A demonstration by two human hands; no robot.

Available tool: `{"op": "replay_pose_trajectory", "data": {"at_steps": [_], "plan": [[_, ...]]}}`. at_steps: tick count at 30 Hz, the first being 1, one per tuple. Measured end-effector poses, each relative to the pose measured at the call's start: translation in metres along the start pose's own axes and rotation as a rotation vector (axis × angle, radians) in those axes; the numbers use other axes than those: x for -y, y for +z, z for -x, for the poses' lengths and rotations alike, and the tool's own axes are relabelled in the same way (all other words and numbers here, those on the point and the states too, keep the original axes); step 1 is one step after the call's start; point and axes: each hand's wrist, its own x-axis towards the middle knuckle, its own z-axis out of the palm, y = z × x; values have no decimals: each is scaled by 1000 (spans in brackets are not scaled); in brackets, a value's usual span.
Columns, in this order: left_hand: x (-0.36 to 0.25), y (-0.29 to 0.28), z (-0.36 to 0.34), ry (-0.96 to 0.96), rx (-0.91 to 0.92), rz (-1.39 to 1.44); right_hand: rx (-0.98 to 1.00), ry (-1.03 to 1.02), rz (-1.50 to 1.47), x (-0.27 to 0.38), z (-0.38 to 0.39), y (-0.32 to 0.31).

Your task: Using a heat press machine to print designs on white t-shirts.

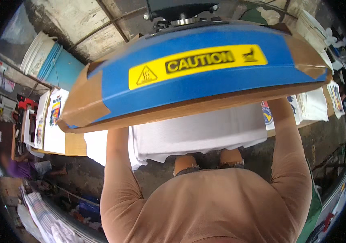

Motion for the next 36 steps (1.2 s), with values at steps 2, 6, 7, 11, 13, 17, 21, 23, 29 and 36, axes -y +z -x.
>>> {"op": "replay_pose_trajectory", "data": {"at_steps": [2, 6, 7, 11, 13, 17, 21, 23, 29, 36], "plan": [[13, 13, -2, -70, -13, 40, 19, 45, -84, 19, -6, 31], [71, 8, 77, -236, -45, 112, 41, 133, -269, -39, 76, 54], [67, 5, 81, -275, -54, 135, 46, 152, -309, -45, 91, 47], [61, 28, 117, -167, -270, -129, -206, 67, -334, -101, 113, 21], [62, 13, 125, -14, -366, -457, -573, -124, 387, -91, 126, 27], [82, 16, 120, -66, -441, -513, -580, -181, 469, -99, 114, 39], [116, -16, 129, 73, -197, -472, -121, -301, 242, -121, 90, 33], [124, 7, 146, 71, -293, -69, -161, -269, 390, -91, 84, 24], [191, 39, 259, -49, -961, -310, -459, -903, 598, -4, -99, -126], [287, 143, 337, -247, -970, -230, -534, -54, 1103, 99, -221, -185]]}}
